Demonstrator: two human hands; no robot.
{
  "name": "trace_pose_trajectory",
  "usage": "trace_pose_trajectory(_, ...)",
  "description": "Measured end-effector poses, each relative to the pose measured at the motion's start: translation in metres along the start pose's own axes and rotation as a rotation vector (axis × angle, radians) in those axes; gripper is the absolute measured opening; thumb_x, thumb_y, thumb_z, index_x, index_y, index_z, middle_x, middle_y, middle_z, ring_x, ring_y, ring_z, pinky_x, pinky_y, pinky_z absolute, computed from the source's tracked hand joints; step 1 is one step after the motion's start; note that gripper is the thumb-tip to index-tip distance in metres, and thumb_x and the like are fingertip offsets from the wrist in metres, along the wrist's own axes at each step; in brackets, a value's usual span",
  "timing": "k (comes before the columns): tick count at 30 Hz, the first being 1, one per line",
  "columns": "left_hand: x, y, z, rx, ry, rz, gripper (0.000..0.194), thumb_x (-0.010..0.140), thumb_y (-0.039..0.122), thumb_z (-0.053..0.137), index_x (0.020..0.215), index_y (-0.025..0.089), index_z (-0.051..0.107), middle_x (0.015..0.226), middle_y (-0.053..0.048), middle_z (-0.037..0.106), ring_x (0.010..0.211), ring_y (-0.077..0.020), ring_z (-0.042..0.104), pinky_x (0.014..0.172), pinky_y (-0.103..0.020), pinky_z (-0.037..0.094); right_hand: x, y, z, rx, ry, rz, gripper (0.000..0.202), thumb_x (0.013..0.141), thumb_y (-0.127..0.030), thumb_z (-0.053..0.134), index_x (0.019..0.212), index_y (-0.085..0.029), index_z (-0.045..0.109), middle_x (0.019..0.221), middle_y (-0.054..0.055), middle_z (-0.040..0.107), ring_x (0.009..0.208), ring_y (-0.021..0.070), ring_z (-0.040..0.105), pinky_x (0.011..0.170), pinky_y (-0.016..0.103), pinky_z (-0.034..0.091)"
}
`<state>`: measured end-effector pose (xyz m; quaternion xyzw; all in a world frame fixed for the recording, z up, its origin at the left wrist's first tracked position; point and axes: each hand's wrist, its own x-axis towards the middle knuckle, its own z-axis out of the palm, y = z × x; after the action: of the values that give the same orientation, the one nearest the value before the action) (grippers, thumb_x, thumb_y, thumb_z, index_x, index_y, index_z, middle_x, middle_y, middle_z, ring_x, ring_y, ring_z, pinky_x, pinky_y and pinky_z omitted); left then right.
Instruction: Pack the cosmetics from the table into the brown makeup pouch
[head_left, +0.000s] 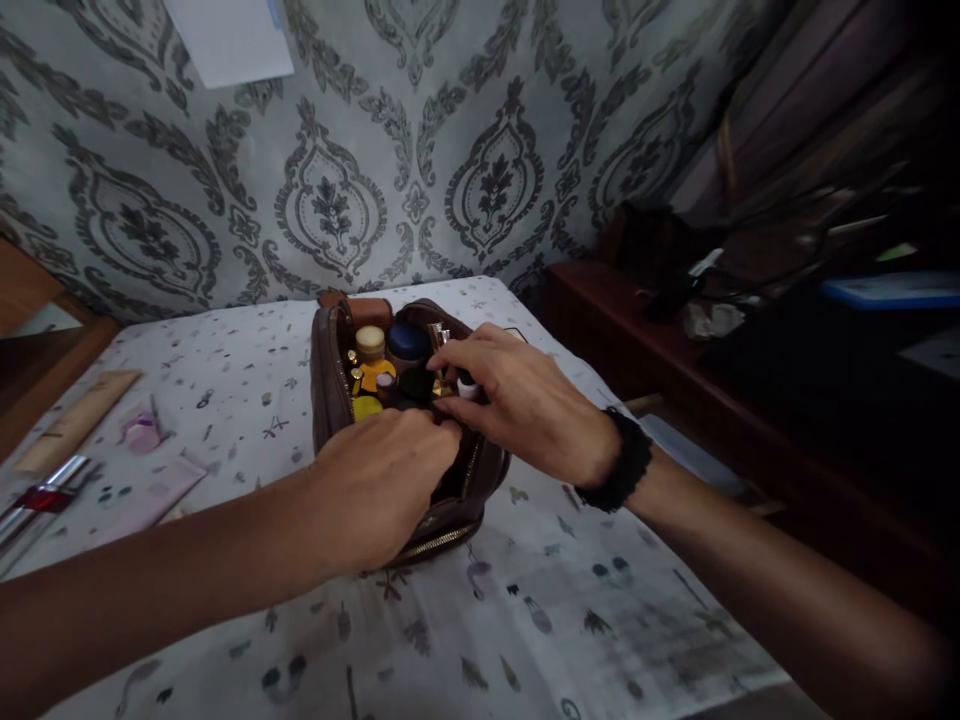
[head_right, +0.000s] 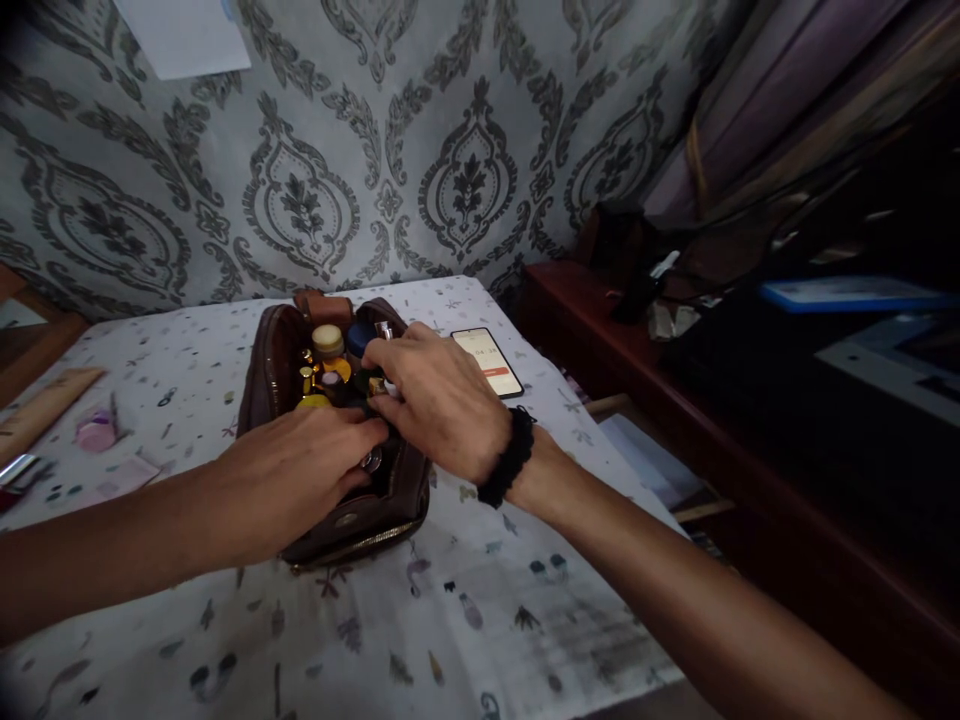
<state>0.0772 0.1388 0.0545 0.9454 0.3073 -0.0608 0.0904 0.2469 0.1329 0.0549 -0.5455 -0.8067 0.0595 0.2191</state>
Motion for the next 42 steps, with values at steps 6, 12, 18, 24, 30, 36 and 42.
trace_pose_trajectory(6,0.0,0.001,-0.003,0.051,-0.043,0.059,0.02,0.078,0.011,0.057,0.097,0.016,0.058,0.095,-0.009,0.067,0.076,-0.0233,0.066,0.061,-0.033,0.05,0.001,-0.001,-0.002,-0.066,-0.02,-0.01,0.023,0.08,-0.014,0.067,0.103,-0.019,0.067,0.092,0.007,0.066,0.095,0.024,0.057,0.076,0.032,0.041)
trace_pose_trajectory(12,0.0,0.0,-0.001,0.097,-0.037,0.135,0.023,0.076,0.009,0.058,0.098,0.015,0.058,0.094,-0.009,0.067,0.075,-0.023,0.066,0.059,-0.032,0.049,0.001,-0.001,-0.002,-0.051,-0.036,-0.006,0.02,0.08,-0.013,0.067,0.1,-0.018,0.066,0.091,0.007,0.066,0.095,0.0235,0.057,0.075,0.031,0.041)
trace_pose_trajectory(18,-0.001,0.003,-0.001,0.037,-0.008,0.084,0.029,0.079,0.009,0.057,0.107,0.016,0.054,0.096,-0.008,0.069,0.078,-0.0247,0.069,0.061,-0.033,0.051,0.003,-0.003,-0.006,-0.032,-0.058,-0.014,0.014,0.078,-0.009,0.066,0.088,-0.019,0.064,0.085,0.005,0.065,0.093,0.0218,0.056,0.074,0.029,0.041)
trace_pose_trajectory(24,-0.005,0.009,-0.017,-0.032,-0.106,-0.023,0.034,0.081,0.01,0.055,0.114,0.015,0.051,0.1,-0.008,0.069,0.088,-0.0253,0.069,0.068,-0.033,0.053,0.003,-0.002,-0.01,-0.004,-0.1,0.006,0.014,0.078,-0.01,0.064,0.088,-0.019,0.064,0.085,0.004,0.061,0.089,0.0195,0.056,0.074,0.027,0.041)
trace_pose_trajectory(30,-0.006,0.007,-0.019,-0.097,-0.099,-0.043,0.023,0.081,0.009,0.052,0.103,0.016,0.054,0.103,-0.009,0.068,0.094,-0.0251,0.067,0.073,-0.033,0.053,0.004,-0.001,-0.014,-0.023,-0.161,-0.009,0.021,0.076,-0.009,0.066,0.095,-0.02,0.064,0.088,0.004,0.064,0.09,0.0206,0.057,0.077,0.029,0.041)
trace_pose_trajectory(36,-0.008,0.005,-0.024,-0.137,-0.095,-0.082,0.022,0.084,0.012,0.05,0.106,0.015,0.052,0.104,-0.01,0.065,0.095,-0.0233,0.062,0.076,-0.032,0.051,0.006,-0.001,-0.012,-0.046,-0.154,-0.055,0.026,0.079,-0.013,0.065,0.103,-0.021,0.068,0.091,0.006,0.068,0.092,0.0216,0.06,0.079,0.03,0.043)
trace_pose_trajectory(42,-0.007,0.008,-0.027,-0.089,-0.121,-0.113,0.03,0.083,0.01,0.052,0.112,0.015,0.049,0.102,-0.009,0.066,0.092,-0.0213,0.063,0.073,-0.029,0.049,0.007,-0.002,-0.012,-0.058,-0.137,-0.05,0.02,0.078,-0.013,0.066,0.097,-0.02,0.07,0.089,0.006,0.068,0.091,0.0211,0.06,0.077,0.028,0.042)
